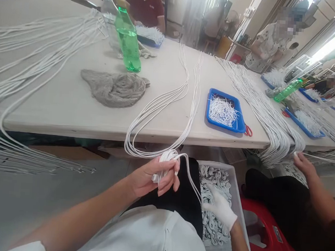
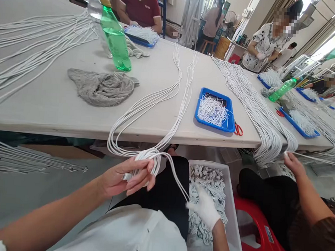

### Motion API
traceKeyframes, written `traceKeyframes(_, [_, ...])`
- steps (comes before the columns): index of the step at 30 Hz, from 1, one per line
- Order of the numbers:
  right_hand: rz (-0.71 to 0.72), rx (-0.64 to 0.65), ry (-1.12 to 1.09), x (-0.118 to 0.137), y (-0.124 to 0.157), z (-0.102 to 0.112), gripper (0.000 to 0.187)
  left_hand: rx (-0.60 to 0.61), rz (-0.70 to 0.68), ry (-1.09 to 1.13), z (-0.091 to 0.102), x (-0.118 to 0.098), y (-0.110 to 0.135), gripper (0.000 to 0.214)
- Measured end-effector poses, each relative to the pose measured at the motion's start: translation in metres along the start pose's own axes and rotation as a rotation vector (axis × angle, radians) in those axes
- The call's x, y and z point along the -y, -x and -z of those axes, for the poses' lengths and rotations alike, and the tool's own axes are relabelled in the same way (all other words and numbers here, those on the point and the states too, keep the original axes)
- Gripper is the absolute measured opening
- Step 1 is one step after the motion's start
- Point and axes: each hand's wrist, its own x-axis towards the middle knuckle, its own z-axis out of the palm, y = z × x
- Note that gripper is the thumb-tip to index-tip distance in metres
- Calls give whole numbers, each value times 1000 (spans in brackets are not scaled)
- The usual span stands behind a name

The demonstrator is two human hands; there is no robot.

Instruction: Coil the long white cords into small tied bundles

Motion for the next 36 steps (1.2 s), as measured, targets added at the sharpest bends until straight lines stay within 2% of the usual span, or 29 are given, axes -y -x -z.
traceKeyframes(2, [55,-28,-59,17,-15,0,63,55,68,27,-4,10,0,23])
traceKeyframes(4, [173,-54,-148,37,-33,-1,71,90,123,45,-7,19,0,24])
traceKeyframes(6, [307,4,-299,56,-51,-4,71,112,166,46,-9,24,1,25])
traceKeyframes(8, [379,122,-456,70,-64,-9,70,115,191,37,-9,27,2,27])
traceKeyframes(11, [355,218,-481,81,-72,-15,57,101,203,21,-6,29,3,29])
traceKeyframes(14, [322,193,-332,85,-69,-15,42,126,224,-19,-4,30,3,29])
traceKeyframes(18, [260,160,-265,87,-65,-8,42,188,246,-124,-3,30,1,24])
traceKeyframes(21, [235,225,-365,84,-70,-2,40,226,278,-109,0,31,1,24])
traceKeyframes(24, [269,253,-467,70,-79,1,28,259,284,6,7,30,3,29])
traceKeyframes(26, [222,209,-494,56,-82,-1,24,266,231,68,11,27,4,28])
traceKeyframes(30, [27,80,-552,34,-77,-9,31,226,163,134,15,24,3,24])
traceKeyframes(33, [-4,-19,-569,23,-72,-5,31,200,153,124,11,28,3,28])
traceKeyframes(36, [-15,-120,-539,5,-73,-1,31,239,143,138,9,25,6,21])
